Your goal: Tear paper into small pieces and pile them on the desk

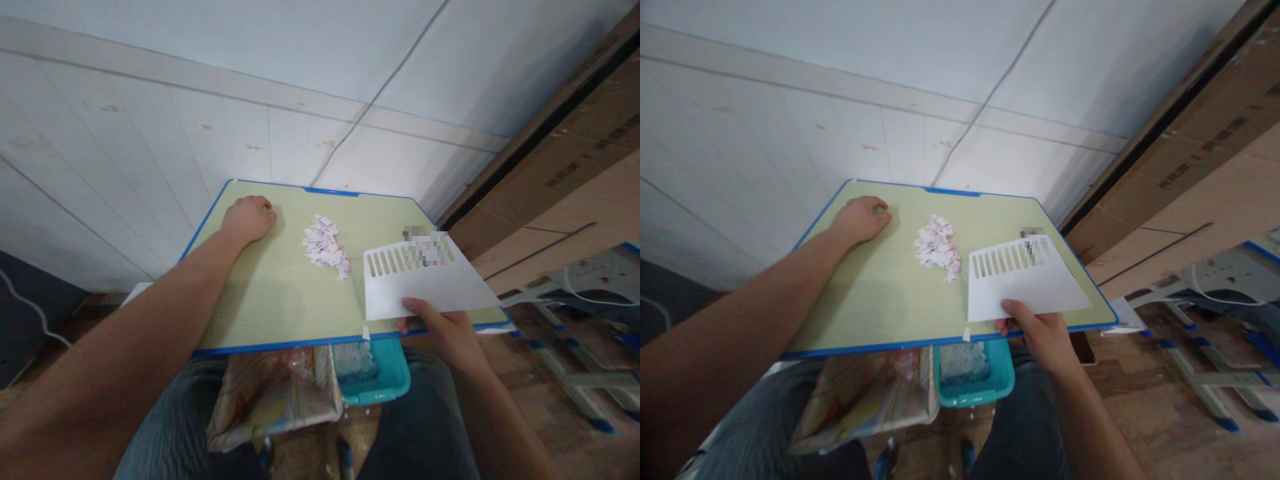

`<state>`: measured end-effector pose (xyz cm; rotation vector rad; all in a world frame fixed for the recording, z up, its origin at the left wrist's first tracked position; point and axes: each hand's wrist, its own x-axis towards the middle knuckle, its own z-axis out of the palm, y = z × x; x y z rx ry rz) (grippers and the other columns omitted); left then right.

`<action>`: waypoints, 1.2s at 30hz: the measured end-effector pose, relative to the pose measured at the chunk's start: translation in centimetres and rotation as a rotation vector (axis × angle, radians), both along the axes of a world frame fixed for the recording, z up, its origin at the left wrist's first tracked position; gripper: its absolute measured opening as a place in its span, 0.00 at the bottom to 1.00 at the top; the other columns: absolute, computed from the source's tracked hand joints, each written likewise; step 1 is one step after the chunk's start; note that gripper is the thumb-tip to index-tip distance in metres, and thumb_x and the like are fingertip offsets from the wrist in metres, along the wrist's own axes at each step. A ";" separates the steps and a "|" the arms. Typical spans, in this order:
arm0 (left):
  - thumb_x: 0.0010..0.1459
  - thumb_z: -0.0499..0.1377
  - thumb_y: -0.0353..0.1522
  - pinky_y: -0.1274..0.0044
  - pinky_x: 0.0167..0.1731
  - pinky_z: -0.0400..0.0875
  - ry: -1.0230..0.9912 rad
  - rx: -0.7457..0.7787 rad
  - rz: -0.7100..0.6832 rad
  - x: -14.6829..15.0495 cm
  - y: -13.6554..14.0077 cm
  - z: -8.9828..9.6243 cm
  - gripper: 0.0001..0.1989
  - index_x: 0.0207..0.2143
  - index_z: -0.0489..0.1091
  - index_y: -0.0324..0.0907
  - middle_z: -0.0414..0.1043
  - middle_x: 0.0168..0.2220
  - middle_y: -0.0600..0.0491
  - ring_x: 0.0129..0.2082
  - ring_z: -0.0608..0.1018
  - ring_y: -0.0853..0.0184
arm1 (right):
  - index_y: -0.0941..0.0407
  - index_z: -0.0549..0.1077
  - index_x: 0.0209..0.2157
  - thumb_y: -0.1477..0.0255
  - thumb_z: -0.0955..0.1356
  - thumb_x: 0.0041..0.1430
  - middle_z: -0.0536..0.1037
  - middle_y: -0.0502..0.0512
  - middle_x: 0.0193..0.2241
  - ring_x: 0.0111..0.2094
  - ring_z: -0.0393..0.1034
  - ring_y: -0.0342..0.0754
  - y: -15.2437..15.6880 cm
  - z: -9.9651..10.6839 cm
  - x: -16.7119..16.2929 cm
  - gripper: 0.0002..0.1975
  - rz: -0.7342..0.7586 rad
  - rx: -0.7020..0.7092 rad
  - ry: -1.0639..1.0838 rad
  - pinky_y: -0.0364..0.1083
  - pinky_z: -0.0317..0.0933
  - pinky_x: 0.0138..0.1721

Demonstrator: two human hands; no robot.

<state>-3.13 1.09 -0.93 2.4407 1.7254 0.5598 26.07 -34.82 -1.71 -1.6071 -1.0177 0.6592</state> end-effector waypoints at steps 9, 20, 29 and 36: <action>0.71 0.58 0.42 0.54 0.74 0.74 0.008 -0.015 -0.005 0.1 -0.3 0.5 0.28 0.66 0.84 0.41 0.82 0.70 0.37 0.72 0.80 0.41 | 0.49 0.80 0.20 0.54 0.78 0.66 0.82 0.56 0.20 0.25 0.79 0.57 0.5 0.7 -0.1 0.23 0.027 -0.006 -0.061 0.53 0.79 0.34; 0.71 0.57 0.41 0.56 0.74 0.74 0.004 0.028 -0.008 0.0 -0.3 0.0 0.27 0.64 0.85 0.41 0.84 0.69 0.39 0.70 0.81 0.42 | 0.50 0.83 0.26 0.50 0.77 0.63 0.88 0.59 0.25 0.25 0.81 0.56 6.3 -0.3 -2.4 0.20 -0.071 0.085 -0.055 0.53 0.80 0.34; 0.71 0.58 0.41 0.56 0.74 0.74 0.013 0.029 -0.009 0.0 -0.4 0.1 0.27 0.65 0.85 0.42 0.83 0.69 0.40 0.70 0.81 0.43 | 0.51 0.82 0.24 0.54 0.77 0.61 0.86 0.58 0.23 0.23 0.79 0.54 5.9 0.1 -2.3 0.18 -0.082 0.092 -0.016 0.51 0.78 0.31; 0.71 0.58 0.41 0.58 0.74 0.74 0.021 0.006 0.010 0.1 -0.4 0.2 0.28 0.66 0.85 0.42 0.83 0.70 0.40 0.71 0.81 0.44 | 0.50 0.82 0.25 0.52 0.77 0.65 0.88 0.59 0.25 0.25 0.80 0.56 6.2 -0.6 -2.0 0.20 -0.049 0.069 -0.061 0.54 0.79 0.36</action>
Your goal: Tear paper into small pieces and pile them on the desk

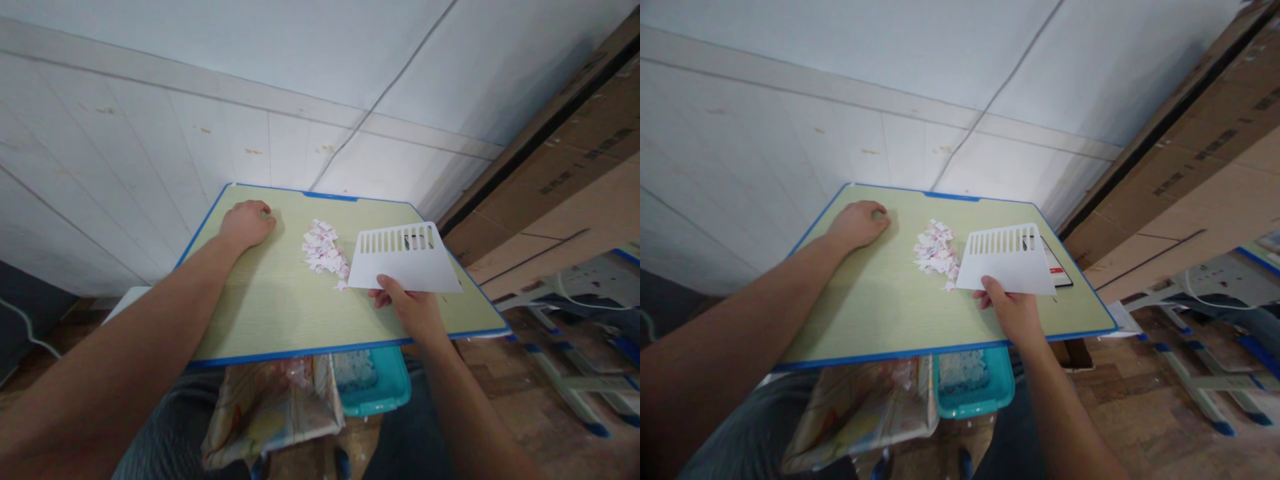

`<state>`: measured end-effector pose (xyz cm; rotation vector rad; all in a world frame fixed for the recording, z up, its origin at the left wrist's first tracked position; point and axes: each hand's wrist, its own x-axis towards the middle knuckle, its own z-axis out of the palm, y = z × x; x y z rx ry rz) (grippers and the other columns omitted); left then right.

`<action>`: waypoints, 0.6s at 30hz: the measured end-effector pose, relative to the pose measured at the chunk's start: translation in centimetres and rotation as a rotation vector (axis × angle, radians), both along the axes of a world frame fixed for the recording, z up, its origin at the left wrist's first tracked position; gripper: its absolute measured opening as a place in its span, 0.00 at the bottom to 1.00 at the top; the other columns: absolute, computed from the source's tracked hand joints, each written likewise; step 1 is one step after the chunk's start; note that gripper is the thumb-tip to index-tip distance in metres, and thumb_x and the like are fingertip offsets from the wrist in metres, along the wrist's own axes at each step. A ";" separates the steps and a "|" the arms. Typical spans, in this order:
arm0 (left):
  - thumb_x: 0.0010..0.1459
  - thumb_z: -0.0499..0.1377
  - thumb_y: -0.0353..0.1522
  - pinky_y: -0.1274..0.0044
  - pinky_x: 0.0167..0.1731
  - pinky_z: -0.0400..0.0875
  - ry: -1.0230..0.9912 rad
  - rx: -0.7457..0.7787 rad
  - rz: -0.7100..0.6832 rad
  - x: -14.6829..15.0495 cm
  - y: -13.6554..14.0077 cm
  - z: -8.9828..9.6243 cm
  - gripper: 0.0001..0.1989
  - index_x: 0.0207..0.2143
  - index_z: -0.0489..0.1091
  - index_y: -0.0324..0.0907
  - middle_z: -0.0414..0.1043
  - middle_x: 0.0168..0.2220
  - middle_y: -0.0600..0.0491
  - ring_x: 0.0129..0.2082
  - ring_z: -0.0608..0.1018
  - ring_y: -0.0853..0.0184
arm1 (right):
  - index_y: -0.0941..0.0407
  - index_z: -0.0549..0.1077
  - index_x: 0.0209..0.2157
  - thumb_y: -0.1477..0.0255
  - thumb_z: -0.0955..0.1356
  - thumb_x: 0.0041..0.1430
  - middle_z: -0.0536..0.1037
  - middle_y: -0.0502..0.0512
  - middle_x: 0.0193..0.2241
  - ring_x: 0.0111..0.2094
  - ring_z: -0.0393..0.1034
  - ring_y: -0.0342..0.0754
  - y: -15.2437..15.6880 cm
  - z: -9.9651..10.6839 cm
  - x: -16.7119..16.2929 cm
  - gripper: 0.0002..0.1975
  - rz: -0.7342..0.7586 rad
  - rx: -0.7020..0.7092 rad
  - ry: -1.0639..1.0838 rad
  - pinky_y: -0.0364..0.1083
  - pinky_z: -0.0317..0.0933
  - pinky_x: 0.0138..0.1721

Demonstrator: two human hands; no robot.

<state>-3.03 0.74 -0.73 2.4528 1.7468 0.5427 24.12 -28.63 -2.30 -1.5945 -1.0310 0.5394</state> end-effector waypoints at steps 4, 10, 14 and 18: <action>0.71 0.58 0.40 0.57 0.74 0.74 -0.005 -0.001 -0.003 0.0 -0.2 0.1 0.28 0.65 0.85 0.42 0.83 0.70 0.40 0.71 0.81 0.43 | 0.49 0.82 0.24 0.52 0.75 0.66 0.87 0.57 0.24 0.26 0.80 0.57 -0.1 -0.3 0.1 0.20 -0.015 -0.016 -0.032 0.54 0.79 0.39; 0.71 0.58 0.41 0.55 0.74 0.74 -0.013 -0.002 -0.010 0.1 -0.1 0.0 0.28 0.65 0.84 0.41 0.83 0.70 0.39 0.71 0.80 0.42 | 0.48 0.80 0.22 0.49 0.74 0.65 0.87 0.58 0.25 0.30 0.83 0.59 -0.5 0.2 -0.2 0.23 -0.046 -0.052 -0.111 0.58 0.79 0.49; 0.71 0.58 0.41 0.55 0.75 0.73 -0.024 -0.006 -0.013 0.1 -0.1 0.0 0.28 0.65 0.84 0.41 0.82 0.70 0.38 0.72 0.80 0.42 | 0.48 0.80 0.22 0.49 0.75 0.63 0.87 0.58 0.26 0.31 0.84 0.59 -0.9 0.6 -0.7 0.22 -0.088 -0.038 -0.121 0.58 0.79 0.49; 0.71 0.58 0.42 0.55 0.75 0.74 -0.007 0.004 -0.005 0.1 -0.1 0.0 0.27 0.65 0.85 0.43 0.83 0.69 0.40 0.71 0.80 0.42 | 0.48 0.81 0.23 0.50 0.75 0.64 0.88 0.59 0.26 0.30 0.83 0.58 -0.7 0.5 -1.2 0.22 -0.042 -0.023 -0.052 0.57 0.80 0.46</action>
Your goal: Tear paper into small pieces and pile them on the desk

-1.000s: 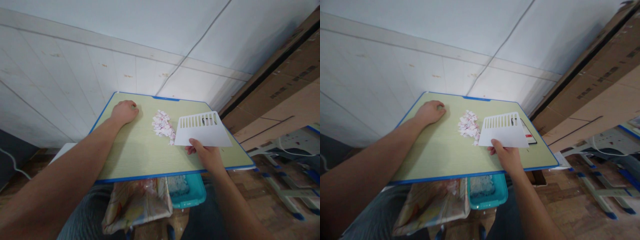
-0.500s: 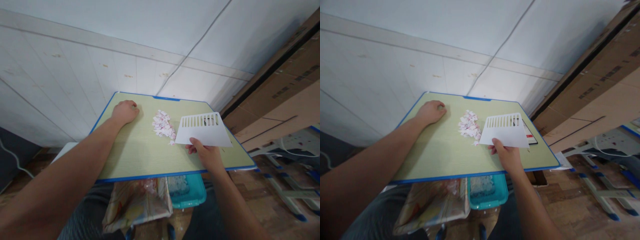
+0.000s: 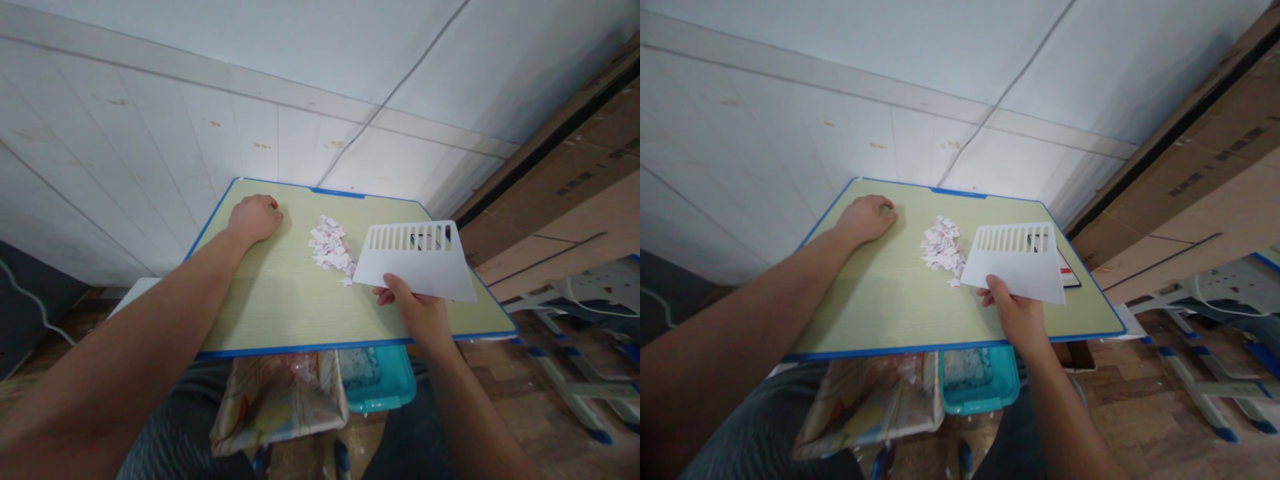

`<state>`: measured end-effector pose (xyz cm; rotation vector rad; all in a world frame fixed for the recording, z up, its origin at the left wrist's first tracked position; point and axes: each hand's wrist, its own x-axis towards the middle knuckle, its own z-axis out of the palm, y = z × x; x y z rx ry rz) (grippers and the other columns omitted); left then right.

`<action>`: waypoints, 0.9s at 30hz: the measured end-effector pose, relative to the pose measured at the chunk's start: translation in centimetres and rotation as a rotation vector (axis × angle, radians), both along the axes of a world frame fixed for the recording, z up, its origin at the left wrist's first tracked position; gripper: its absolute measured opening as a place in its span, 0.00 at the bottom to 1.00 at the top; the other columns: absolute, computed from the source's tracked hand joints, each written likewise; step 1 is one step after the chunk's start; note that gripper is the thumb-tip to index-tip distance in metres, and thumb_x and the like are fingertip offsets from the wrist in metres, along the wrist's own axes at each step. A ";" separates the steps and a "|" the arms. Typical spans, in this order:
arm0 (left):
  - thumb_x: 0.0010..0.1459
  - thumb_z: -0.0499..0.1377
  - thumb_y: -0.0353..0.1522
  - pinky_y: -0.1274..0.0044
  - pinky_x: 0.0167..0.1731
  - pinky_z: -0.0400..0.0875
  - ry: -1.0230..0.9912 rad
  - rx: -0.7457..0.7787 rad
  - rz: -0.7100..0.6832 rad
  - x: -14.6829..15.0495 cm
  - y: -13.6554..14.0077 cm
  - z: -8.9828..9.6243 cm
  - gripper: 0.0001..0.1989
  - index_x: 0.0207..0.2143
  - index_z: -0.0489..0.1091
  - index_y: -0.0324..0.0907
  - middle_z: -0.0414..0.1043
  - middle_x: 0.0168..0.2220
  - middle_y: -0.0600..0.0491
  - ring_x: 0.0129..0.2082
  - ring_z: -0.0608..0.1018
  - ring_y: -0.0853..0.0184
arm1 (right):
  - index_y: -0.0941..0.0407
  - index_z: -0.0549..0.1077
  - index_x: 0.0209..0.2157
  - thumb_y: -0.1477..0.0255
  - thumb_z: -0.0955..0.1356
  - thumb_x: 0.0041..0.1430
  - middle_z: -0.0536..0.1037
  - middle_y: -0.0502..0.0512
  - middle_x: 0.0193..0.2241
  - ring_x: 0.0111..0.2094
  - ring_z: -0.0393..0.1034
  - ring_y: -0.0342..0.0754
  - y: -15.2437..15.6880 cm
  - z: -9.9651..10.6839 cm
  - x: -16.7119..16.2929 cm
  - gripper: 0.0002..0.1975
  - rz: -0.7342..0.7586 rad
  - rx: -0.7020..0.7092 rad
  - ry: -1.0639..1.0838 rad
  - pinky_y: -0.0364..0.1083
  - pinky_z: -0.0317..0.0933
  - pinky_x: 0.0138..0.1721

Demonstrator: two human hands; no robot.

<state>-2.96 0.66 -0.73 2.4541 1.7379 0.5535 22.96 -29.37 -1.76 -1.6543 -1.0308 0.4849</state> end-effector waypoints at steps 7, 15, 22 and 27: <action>0.71 0.58 0.41 0.55 0.74 0.75 0.013 0.004 0.000 0.0 -0.1 0.1 0.27 0.65 0.85 0.43 0.83 0.70 0.40 0.71 0.80 0.42 | 0.48 0.80 0.22 0.47 0.75 0.65 0.87 0.58 0.26 0.31 0.83 0.59 0.7 -0.4 0.2 0.24 0.003 -0.014 -0.044 0.60 0.79 0.53; 0.70 0.59 0.40 0.52 0.74 0.75 -0.022 -0.001 0.001 0.1 0.0 0.0 0.27 0.64 0.85 0.42 0.83 0.69 0.39 0.71 0.80 0.40 | 0.46 0.77 0.20 0.45 0.74 0.65 0.86 0.56 0.24 0.35 0.87 0.62 0.8 -0.5 0.2 0.26 0.012 -0.021 -0.083 0.59 0.78 0.51; 0.71 0.58 0.41 0.52 0.73 0.75 0.002 -0.002 -0.007 0.1 -0.1 0.1 0.27 0.65 0.85 0.41 0.83 0.69 0.37 0.71 0.80 0.40 | 0.44 0.73 0.19 0.46 0.71 0.69 0.89 0.56 0.28 0.40 0.88 0.64 0.1 -0.1 -0.1 0.27 0.035 -0.032 -0.254 0.63 0.69 0.68; 0.71 0.60 0.40 0.52 0.73 0.75 -0.031 -0.006 0.007 0.2 0.0 0.0 0.25 0.63 0.86 0.43 0.83 0.69 0.39 0.71 0.80 0.40 | 0.44 0.74 0.19 0.46 0.71 0.69 0.89 0.55 0.28 0.40 0.88 0.64 -0.2 -0.1 -0.1 0.27 0.045 -0.033 -0.281 0.61 0.71 0.66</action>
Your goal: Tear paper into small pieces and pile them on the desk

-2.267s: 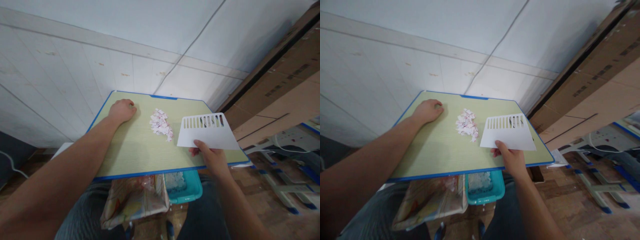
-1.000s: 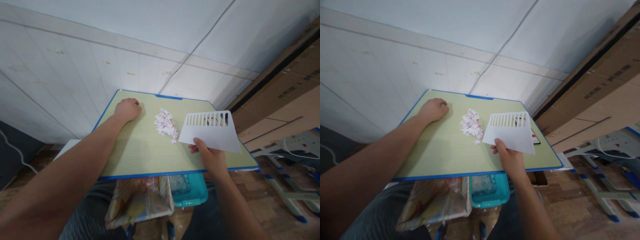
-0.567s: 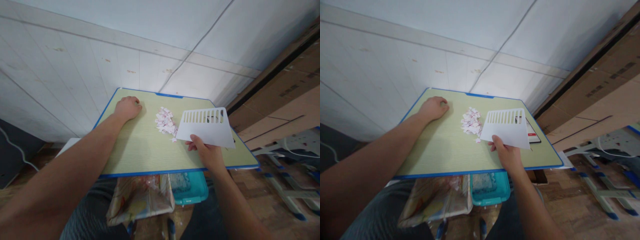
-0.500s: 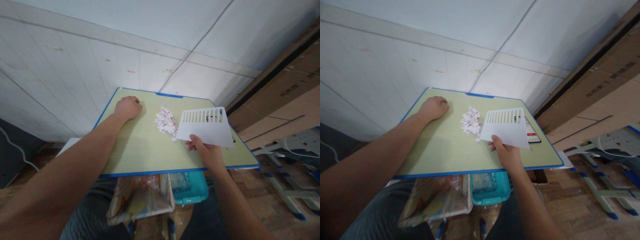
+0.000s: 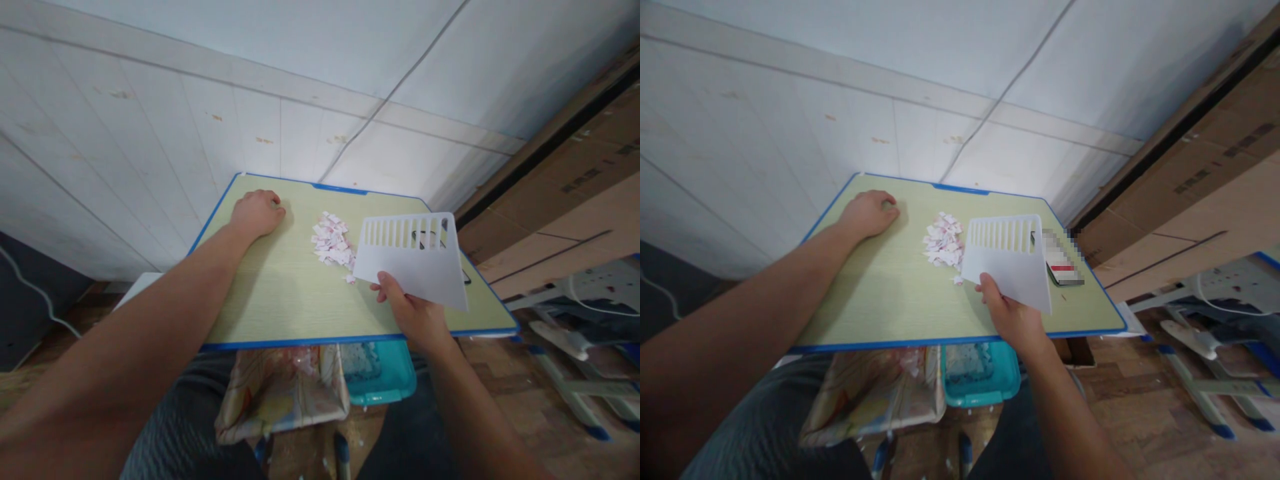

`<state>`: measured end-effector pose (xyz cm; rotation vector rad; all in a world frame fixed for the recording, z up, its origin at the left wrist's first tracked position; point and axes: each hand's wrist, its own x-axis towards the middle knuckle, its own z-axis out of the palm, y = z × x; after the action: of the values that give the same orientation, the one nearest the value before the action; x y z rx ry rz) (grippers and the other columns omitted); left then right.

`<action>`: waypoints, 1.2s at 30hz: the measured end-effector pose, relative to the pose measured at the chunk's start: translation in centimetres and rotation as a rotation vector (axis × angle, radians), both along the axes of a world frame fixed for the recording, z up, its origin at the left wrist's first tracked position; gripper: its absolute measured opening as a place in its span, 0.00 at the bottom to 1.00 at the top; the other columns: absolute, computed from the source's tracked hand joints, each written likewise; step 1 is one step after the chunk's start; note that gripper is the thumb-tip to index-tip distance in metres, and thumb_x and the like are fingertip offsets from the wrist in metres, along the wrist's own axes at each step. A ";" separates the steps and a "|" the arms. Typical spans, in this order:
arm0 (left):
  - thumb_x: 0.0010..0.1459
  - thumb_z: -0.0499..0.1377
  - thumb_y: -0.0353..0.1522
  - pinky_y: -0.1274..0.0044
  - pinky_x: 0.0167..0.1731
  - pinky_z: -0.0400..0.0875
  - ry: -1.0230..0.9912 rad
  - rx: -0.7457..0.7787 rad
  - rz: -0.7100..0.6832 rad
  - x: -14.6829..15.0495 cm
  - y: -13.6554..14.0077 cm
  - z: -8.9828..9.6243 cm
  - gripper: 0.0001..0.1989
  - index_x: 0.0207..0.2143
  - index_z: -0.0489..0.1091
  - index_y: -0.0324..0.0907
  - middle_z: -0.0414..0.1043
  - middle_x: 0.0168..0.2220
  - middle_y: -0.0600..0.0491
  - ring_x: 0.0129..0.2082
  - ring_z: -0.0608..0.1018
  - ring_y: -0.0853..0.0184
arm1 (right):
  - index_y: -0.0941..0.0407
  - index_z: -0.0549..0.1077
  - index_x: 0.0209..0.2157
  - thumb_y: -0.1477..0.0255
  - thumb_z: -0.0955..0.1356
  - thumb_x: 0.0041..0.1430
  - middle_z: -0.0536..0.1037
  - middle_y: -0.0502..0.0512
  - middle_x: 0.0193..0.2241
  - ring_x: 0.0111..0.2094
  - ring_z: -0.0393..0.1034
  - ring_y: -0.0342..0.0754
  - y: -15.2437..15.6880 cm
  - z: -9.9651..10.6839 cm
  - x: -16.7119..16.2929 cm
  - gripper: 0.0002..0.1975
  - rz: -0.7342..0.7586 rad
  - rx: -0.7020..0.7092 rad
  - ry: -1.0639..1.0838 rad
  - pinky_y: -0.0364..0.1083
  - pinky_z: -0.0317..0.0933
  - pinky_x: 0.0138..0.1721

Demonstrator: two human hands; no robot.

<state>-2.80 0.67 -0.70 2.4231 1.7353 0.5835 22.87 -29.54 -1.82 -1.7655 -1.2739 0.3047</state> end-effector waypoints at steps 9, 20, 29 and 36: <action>0.71 0.60 0.41 0.55 0.73 0.75 0.028 -0.006 0.010 0.1 -0.1 0.2 0.26 0.64 0.85 0.43 0.83 0.69 0.39 0.71 0.80 0.42 | 0.44 0.77 0.19 0.47 0.72 0.68 0.90 0.56 0.28 0.39 0.89 0.63 0.0 0.2 -0.1 0.26 -0.024 0.033 0.044 0.61 0.75 0.63; 0.70 0.59 0.41 0.55 0.73 0.74 0.016 -0.005 0.003 0.0 0.2 -0.1 0.26 0.64 0.85 0.44 0.83 0.69 0.40 0.71 0.80 0.43 | 0.48 0.81 0.21 0.50 0.75 0.71 0.89 0.58 0.27 0.37 0.89 0.61 -0.1 -1.2 1.1 0.26 -0.004 0.026 0.206 0.57 0.81 0.55; 0.71 0.58 0.41 0.55 0.73 0.74 0.030 0.002 0.007 -0.1 0.0 -0.1 0.27 0.64 0.85 0.43 0.83 0.69 0.39 0.71 0.80 0.42 | 0.45 0.77 0.19 0.45 0.72 0.68 0.90 0.59 0.30 0.40 0.89 0.64 -0.1 -0.2 -0.1 0.28 -0.032 -0.010 0.107 0.63 0.76 0.62; 0.71 0.59 0.41 0.55 0.73 0.75 0.032 0.017 0.002 -0.1 0.2 -0.2 0.26 0.64 0.85 0.45 0.84 0.69 0.41 0.70 0.80 0.43 | 0.44 0.74 0.18 0.45 0.72 0.69 0.89 0.57 0.28 0.39 0.89 0.64 0.2 0.4 -0.1 0.28 -0.002 -0.002 0.073 0.62 0.74 0.64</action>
<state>-2.94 0.87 -0.93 2.4554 1.7515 0.5651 22.78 -29.35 -1.46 -1.7413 -1.2201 0.3665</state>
